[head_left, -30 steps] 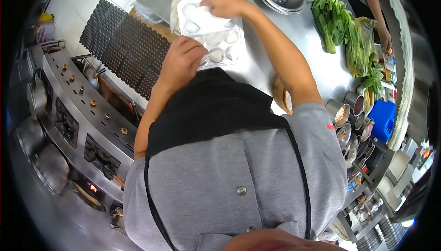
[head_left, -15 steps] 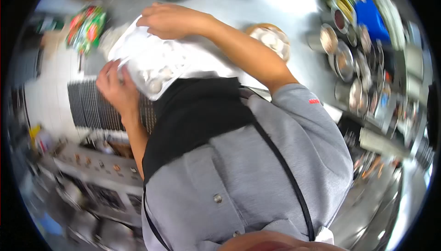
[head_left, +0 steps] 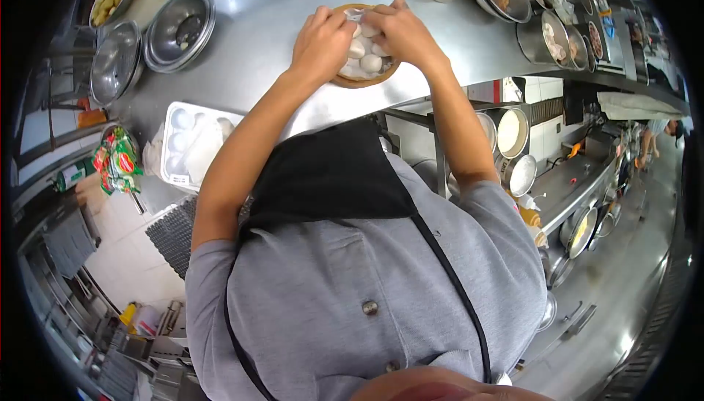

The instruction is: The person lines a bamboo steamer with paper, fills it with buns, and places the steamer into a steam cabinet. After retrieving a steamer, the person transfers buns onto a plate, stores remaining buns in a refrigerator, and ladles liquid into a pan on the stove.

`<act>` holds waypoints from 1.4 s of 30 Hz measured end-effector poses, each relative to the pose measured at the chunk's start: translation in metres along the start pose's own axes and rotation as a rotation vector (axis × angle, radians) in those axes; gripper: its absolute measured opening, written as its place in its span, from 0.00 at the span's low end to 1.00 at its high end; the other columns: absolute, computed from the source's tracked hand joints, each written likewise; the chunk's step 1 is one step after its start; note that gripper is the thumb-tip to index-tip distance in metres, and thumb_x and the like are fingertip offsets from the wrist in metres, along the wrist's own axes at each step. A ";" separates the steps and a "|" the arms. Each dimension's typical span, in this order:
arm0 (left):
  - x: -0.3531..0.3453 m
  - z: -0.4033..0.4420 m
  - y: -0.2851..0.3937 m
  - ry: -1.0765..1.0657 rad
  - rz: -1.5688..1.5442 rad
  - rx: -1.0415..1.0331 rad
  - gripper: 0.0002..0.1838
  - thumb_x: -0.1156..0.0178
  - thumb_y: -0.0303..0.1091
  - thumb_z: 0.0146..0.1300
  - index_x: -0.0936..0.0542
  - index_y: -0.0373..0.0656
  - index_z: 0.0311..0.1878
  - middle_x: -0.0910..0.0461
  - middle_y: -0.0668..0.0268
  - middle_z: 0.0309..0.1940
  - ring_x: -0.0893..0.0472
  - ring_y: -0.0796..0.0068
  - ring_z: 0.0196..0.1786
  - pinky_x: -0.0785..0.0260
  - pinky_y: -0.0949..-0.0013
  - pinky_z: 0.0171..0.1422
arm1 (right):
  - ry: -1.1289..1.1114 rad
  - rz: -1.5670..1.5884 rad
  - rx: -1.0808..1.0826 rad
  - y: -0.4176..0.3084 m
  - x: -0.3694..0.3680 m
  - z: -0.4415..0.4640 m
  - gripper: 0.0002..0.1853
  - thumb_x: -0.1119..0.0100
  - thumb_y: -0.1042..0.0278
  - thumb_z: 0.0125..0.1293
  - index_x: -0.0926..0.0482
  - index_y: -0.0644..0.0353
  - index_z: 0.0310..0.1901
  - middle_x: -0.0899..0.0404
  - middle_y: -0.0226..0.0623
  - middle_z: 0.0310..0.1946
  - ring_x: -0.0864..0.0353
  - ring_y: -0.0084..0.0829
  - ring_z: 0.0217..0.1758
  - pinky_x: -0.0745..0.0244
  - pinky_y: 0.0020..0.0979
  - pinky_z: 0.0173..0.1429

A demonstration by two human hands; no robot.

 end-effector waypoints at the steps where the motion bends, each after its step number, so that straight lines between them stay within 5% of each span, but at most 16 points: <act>1: -0.009 0.003 0.001 0.021 0.060 -0.028 0.09 0.39 0.24 0.49 0.17 0.41 0.35 0.20 0.63 0.42 0.26 0.61 0.51 0.30 0.60 0.53 | 0.006 0.019 -0.022 -0.001 -0.002 -0.001 0.18 0.35 0.77 0.44 0.17 0.56 0.42 0.17 0.33 0.41 0.24 0.49 0.45 0.25 0.39 0.50; 9: -0.015 0.024 -0.001 0.005 0.171 -0.087 0.08 0.42 0.24 0.51 0.17 0.39 0.34 0.19 0.61 0.37 0.26 0.60 0.46 0.34 0.60 0.51 | 0.044 0.011 0.063 -0.003 0.004 0.003 0.21 0.32 0.75 0.44 0.23 0.59 0.44 0.20 0.44 0.37 0.23 0.49 0.43 0.25 0.39 0.49; 13: 0.003 0.025 -0.001 -0.114 0.221 0.007 0.13 0.38 0.28 0.50 0.16 0.40 0.41 0.21 0.60 0.38 0.27 0.58 0.47 0.35 0.57 0.53 | 0.025 0.063 -0.018 -0.006 0.016 0.004 0.20 0.34 0.76 0.46 0.23 0.60 0.44 0.21 0.44 0.40 0.22 0.48 0.44 0.25 0.38 0.51; 16: -0.003 0.026 -0.003 -0.140 0.280 -0.060 0.09 0.40 0.26 0.49 0.15 0.39 0.33 0.20 0.57 0.35 0.27 0.57 0.44 0.35 0.57 0.50 | -0.052 -0.082 0.100 -0.007 0.004 0.009 0.19 0.36 0.76 0.47 0.22 0.60 0.44 0.22 0.43 0.40 0.21 0.46 0.46 0.25 0.37 0.51; 19: -0.011 0.029 -0.013 -0.230 0.283 0.009 0.11 0.39 0.26 0.49 0.14 0.40 0.37 0.20 0.57 0.36 0.27 0.57 0.46 0.35 0.57 0.52 | -0.065 -0.214 0.184 -0.005 -0.010 0.016 0.19 0.36 0.76 0.47 0.20 0.58 0.45 0.22 0.41 0.40 0.21 0.44 0.47 0.25 0.37 0.50; 25: 0.023 0.007 -0.017 -0.124 -0.012 0.185 0.14 0.31 0.33 0.50 0.15 0.43 0.42 0.22 0.64 0.39 0.28 0.58 0.46 0.35 0.58 0.53 | 0.137 -0.052 0.051 -0.022 0.015 0.000 0.15 0.32 0.72 0.47 0.20 0.58 0.40 0.21 0.37 0.35 0.23 0.43 0.44 0.24 0.38 0.47; 31: 0.023 -0.008 0.003 -0.189 0.088 0.101 0.17 0.28 0.33 0.46 0.16 0.42 0.42 0.22 0.65 0.41 0.29 0.59 0.47 0.34 0.59 0.50 | -0.101 -0.087 -0.163 -0.040 -0.026 -0.010 0.13 0.35 0.59 0.54 0.18 0.58 0.38 0.16 0.44 0.29 0.18 0.48 0.36 0.23 0.43 0.43; 34: 0.015 -0.007 0.011 -0.235 0.161 0.110 0.12 0.35 0.28 0.48 0.15 0.39 0.38 0.19 0.62 0.40 0.28 0.58 0.48 0.34 0.59 0.50 | -0.137 0.066 -0.328 -0.042 -0.019 -0.009 0.18 0.32 0.61 0.52 0.19 0.55 0.45 0.17 0.48 0.34 0.19 0.48 0.43 0.24 0.44 0.45; 37: 0.008 -0.006 0.014 -0.238 0.194 0.101 0.13 0.37 0.26 0.47 0.16 0.40 0.39 0.18 0.60 0.39 0.27 0.58 0.47 0.35 0.59 0.48 | 0.174 -0.021 -0.251 -0.041 -0.018 -0.015 0.22 0.29 0.66 0.48 0.22 0.52 0.47 0.19 0.46 0.40 0.21 0.47 0.46 0.26 0.44 0.47; 42: 0.008 -0.003 0.015 -0.262 0.209 0.098 0.15 0.36 0.27 0.48 0.20 0.40 0.42 0.17 0.56 0.36 0.25 0.56 0.46 0.35 0.57 0.50 | 0.185 0.005 -0.230 -0.040 -0.016 -0.027 0.22 0.27 0.68 0.45 0.24 0.52 0.44 0.20 0.41 0.41 0.23 0.47 0.48 0.29 0.44 0.51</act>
Point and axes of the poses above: each hand's wrist, its own z-axis towards the middle knuckle, its own x-axis out of the back of the hand, y = z × x, the point moved 4 cm from there along z, towards the middle knuckle
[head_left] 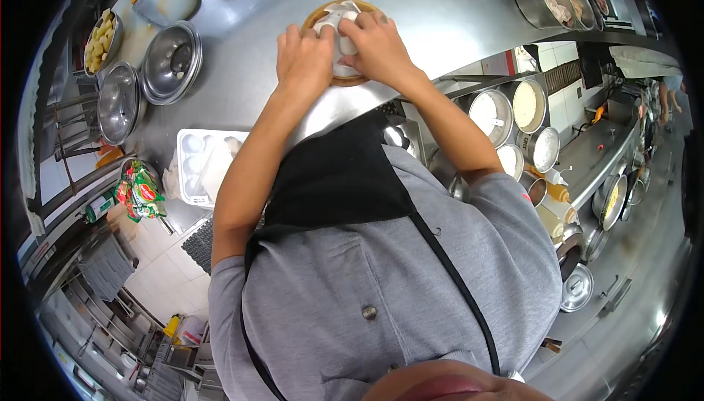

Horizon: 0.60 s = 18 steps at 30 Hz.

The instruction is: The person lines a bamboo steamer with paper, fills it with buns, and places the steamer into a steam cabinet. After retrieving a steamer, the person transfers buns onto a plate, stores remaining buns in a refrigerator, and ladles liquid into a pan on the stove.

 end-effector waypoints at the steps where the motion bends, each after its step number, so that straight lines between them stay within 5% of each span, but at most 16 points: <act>1: 0.001 0.001 0.000 -0.024 0.006 -0.011 0.16 0.35 0.28 0.49 0.21 0.40 0.43 0.17 0.55 0.36 0.25 0.55 0.45 0.35 0.56 0.50 | -0.002 0.079 0.031 0.001 0.003 -0.002 0.21 0.27 0.67 0.45 0.23 0.53 0.43 0.20 0.40 0.40 0.23 0.47 0.48 0.29 0.44 0.52; 5: 0.002 0.002 -0.008 -0.096 -0.191 0.004 0.16 0.35 0.31 0.52 0.21 0.39 0.44 0.17 0.55 0.36 0.25 0.55 0.45 0.35 0.56 0.52 | -0.150 0.232 -0.037 0.015 0.003 -0.002 0.18 0.28 0.66 0.47 0.23 0.55 0.39 0.19 0.39 0.37 0.23 0.46 0.48 0.30 0.44 0.52; 8: -0.006 -0.002 -0.009 -0.105 -0.226 -0.025 0.12 0.35 0.32 0.54 0.20 0.38 0.41 0.17 0.56 0.37 0.25 0.56 0.45 0.34 0.57 0.54 | -0.068 0.179 0.006 0.011 0.003 0.000 0.13 0.30 0.69 0.49 0.22 0.57 0.37 0.18 0.39 0.34 0.23 0.46 0.48 0.30 0.44 0.51; 10: -0.007 -0.007 -0.006 0.083 -0.059 -0.106 0.11 0.35 0.34 0.56 0.18 0.38 0.39 0.19 0.58 0.39 0.26 0.57 0.46 0.34 0.58 0.53 | 0.057 0.140 0.053 0.008 0.004 -0.001 0.11 0.31 0.73 0.49 0.24 0.59 0.33 0.20 0.37 0.32 0.25 0.45 0.43 0.31 0.43 0.50; 18: -0.003 -0.008 -0.005 0.015 -0.069 -0.053 0.14 0.32 0.37 0.54 0.16 0.38 0.41 0.21 0.58 0.43 0.28 0.59 0.49 0.33 0.59 0.53 | -0.130 0.175 0.057 0.044 0.032 0.002 0.15 0.33 0.77 0.47 0.17 0.59 0.41 0.17 0.38 0.36 0.26 0.41 0.39 0.27 0.38 0.48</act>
Point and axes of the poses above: each hand's wrist, its own z-axis towards the middle knuckle, its own x-axis out of the back of the hand, y = z × x, the point moved 4 cm from there along z, towards the middle knuckle
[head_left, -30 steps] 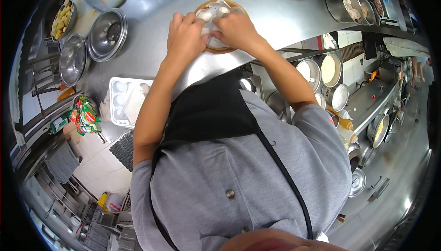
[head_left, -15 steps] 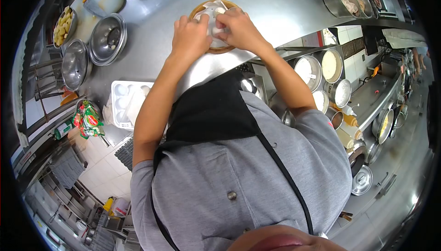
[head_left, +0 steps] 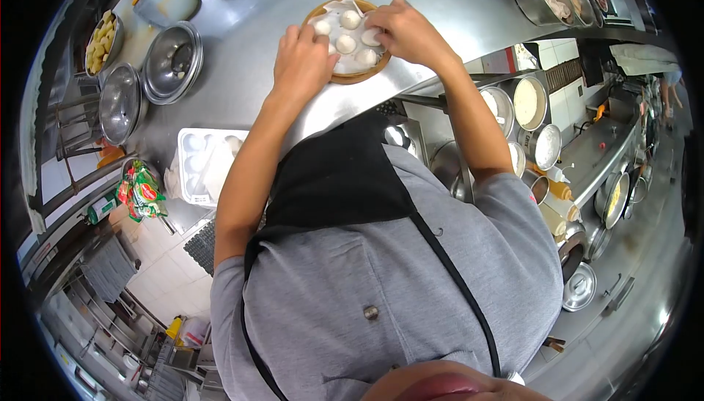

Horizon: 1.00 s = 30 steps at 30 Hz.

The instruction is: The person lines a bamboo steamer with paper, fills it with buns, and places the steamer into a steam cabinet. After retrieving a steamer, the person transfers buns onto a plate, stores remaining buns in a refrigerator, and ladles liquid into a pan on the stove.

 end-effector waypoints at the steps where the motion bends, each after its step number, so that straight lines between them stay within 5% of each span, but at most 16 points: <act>1: 0.001 0.000 0.000 0.022 -0.030 0.000 0.15 0.32 0.37 0.54 0.16 0.38 0.41 0.21 0.58 0.43 0.28 0.59 0.48 0.33 0.59 0.53 | -0.030 -0.071 0.039 -0.002 -0.005 0.000 0.15 0.33 0.77 0.47 0.17 0.59 0.40 0.17 0.37 0.38 0.25 0.41 0.40 0.27 0.37 0.49; 5: 0.003 -0.001 -0.002 -0.030 -0.066 0.011 0.15 0.32 0.38 0.54 0.16 0.39 0.42 0.21 0.59 0.42 0.28 0.58 0.48 0.33 0.59 0.53 | -0.153 -0.398 0.092 -0.004 -0.029 0.007 0.15 0.33 0.75 0.46 0.18 0.59 0.40 0.17 0.37 0.42 0.23 0.42 0.43 0.26 0.37 0.49; 9: 0.012 -0.001 0.000 0.078 -0.097 0.024 0.14 0.32 0.34 0.55 0.16 0.40 0.44 0.21 0.60 0.39 0.27 0.57 0.45 0.31 0.59 0.52 | -0.180 -0.271 0.054 -0.009 -0.016 0.010 0.15 0.33 0.73 0.46 0.20 0.60 0.38 0.18 0.38 0.39 0.23 0.43 0.45 0.27 0.38 0.49; 11: 0.012 0.000 0.002 0.136 -0.114 0.024 0.13 0.32 0.33 0.55 0.16 0.41 0.43 0.21 0.61 0.37 0.27 0.57 0.44 0.31 0.59 0.52 | -0.001 0.065 -0.033 -0.009 -0.003 0.009 0.15 0.33 0.74 0.43 0.19 0.59 0.37 0.17 0.41 0.36 0.20 0.45 0.45 0.27 0.42 0.50; 17: -0.002 0.005 0.020 0.082 -0.270 -0.110 0.08 0.33 0.29 0.53 0.15 0.44 0.38 0.21 0.64 0.35 0.27 0.58 0.43 0.30 0.60 0.51 | 0.066 -0.096 0.035 -0.004 -0.012 -0.002 0.15 0.30 0.71 0.44 0.20 0.60 0.36 0.18 0.39 0.36 0.24 0.47 0.44 0.26 0.41 0.50; 24: 0.025 -0.012 -0.012 0.206 -0.290 0.066 0.07 0.35 0.29 0.56 0.16 0.42 0.39 0.20 0.63 0.32 0.25 0.60 0.39 0.32 0.61 0.46 | 0.166 -0.110 0.047 -0.005 -0.002 -0.012 0.13 0.33 0.71 0.47 0.18 0.60 0.37 0.21 0.38 0.38 0.26 0.46 0.43 0.25 0.41 0.50; 27: 0.042 -0.028 -0.028 0.276 -0.310 0.156 0.06 0.35 0.28 0.56 0.17 0.42 0.37 0.21 0.62 0.29 0.25 0.59 0.36 0.33 0.60 0.44 | 0.261 -0.073 -0.187 0.007 0.005 -0.013 0.12 0.36 0.65 0.53 0.18 0.61 0.38 0.19 0.41 0.35 0.22 0.44 0.40 0.24 0.42 0.47; 29: 0.053 -0.048 -0.040 0.316 -0.299 0.207 0.05 0.35 0.28 0.57 0.17 0.42 0.37 0.21 0.62 0.29 0.25 0.60 0.36 0.33 0.61 0.44 | 0.066 -0.051 -0.556 0.032 -0.003 -0.020 0.14 0.42 0.59 0.60 0.18 0.62 0.38 0.18 0.43 0.27 0.18 0.39 0.32 0.22 0.40 0.41; 30: 0.059 -0.062 -0.046 0.349 -0.295 0.250 0.05 0.35 0.28 0.58 0.17 0.41 0.37 0.20 0.62 0.30 0.25 0.61 0.35 0.33 0.62 0.44 | 0.058 -0.050 -0.546 0.035 -0.004 -0.019 0.14 0.42 0.59 0.60 0.18 0.62 0.38 0.18 0.43 0.27 0.18 0.39 0.32 0.22 0.40 0.41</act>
Point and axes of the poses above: each hand's wrist, its own z-axis towards the middle knuckle, its own x-axis out of the back of the hand, y = z × x, the point moved 4 cm from there along z, towards the middle knuckle
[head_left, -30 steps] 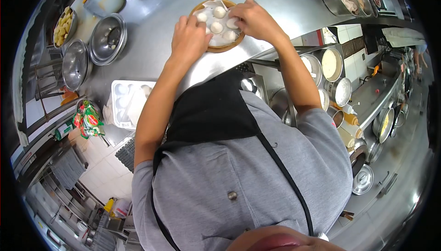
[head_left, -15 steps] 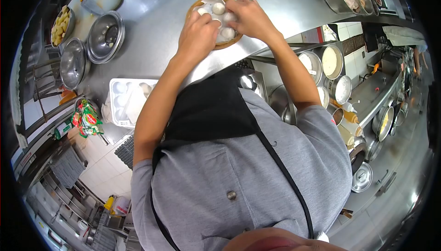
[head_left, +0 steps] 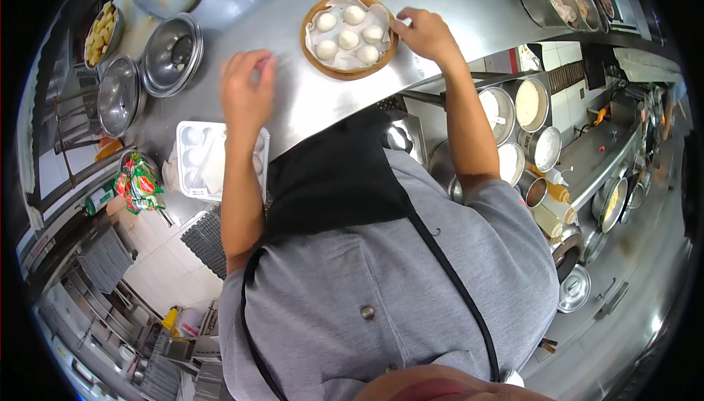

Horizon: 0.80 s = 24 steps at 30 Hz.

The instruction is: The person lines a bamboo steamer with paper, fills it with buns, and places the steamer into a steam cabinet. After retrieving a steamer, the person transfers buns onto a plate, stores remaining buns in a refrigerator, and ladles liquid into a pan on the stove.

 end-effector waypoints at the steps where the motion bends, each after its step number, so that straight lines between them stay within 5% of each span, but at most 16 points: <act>1: 0.012 -0.010 -0.008 0.018 0.000 0.064 0.05 0.36 0.28 0.58 0.17 0.41 0.37 0.20 0.62 0.31 0.24 0.63 0.35 0.33 0.63 0.44 | -0.180 0.164 -0.099 0.005 -0.008 0.002 0.16 0.45 0.57 0.61 0.18 0.64 0.37 0.18 0.42 0.23 0.18 0.38 0.28 0.22 0.39 0.39; 2: 0.026 -0.023 -0.016 0.037 -0.002 0.128 0.05 0.36 0.28 0.58 0.17 0.40 0.38 0.19 0.62 0.32 0.24 0.64 0.35 0.33 0.64 0.44 | -0.361 0.325 -0.201 0.007 -0.016 0.001 0.18 0.47 0.56 0.62 0.18 0.65 0.37 0.19 0.42 0.19 0.18 0.36 0.24 0.22 0.37 0.37; 4: 0.055 -0.053 -0.034 0.054 -0.007 0.301 0.06 0.35 0.28 0.60 0.16 0.39 0.40 0.19 0.62 0.33 0.23 0.68 0.36 0.32 0.67 0.44 | -0.360 0.325 -0.173 0.000 -0.016 0.000 0.18 0.49 0.57 0.61 0.19 0.68 0.35 0.21 0.40 0.16 0.19 0.33 0.21 0.23 0.35 0.34; 15: 0.186 -0.236 -0.098 0.521 -0.177 0.752 0.11 0.38 0.31 0.67 0.19 0.33 0.46 0.20 0.69 0.33 0.27 0.83 0.34 0.34 0.78 0.41 | -0.160 0.179 -0.084 -0.034 0.002 -0.023 0.17 0.48 0.62 0.61 0.22 0.70 0.26 0.22 0.42 0.15 0.20 0.34 0.19 0.24 0.35 0.29; 24: 0.288 -0.424 -0.126 0.672 -0.134 0.913 0.12 0.37 0.33 0.66 0.19 0.34 0.47 0.22 0.71 0.31 0.29 0.85 0.33 0.37 0.78 0.38 | -0.169 0.229 -0.066 -0.199 0.039 -0.111 0.15 0.49 0.66 0.65 0.21 0.72 0.31 0.23 0.37 0.17 0.25 0.24 0.16 0.29 0.27 0.21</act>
Point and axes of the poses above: each hand's wrist, its own z-axis towards the middle knuckle, its own x-axis out of the back of the hand, y = z × x, the point moved 4 cm from there along z, towards the middle knuckle
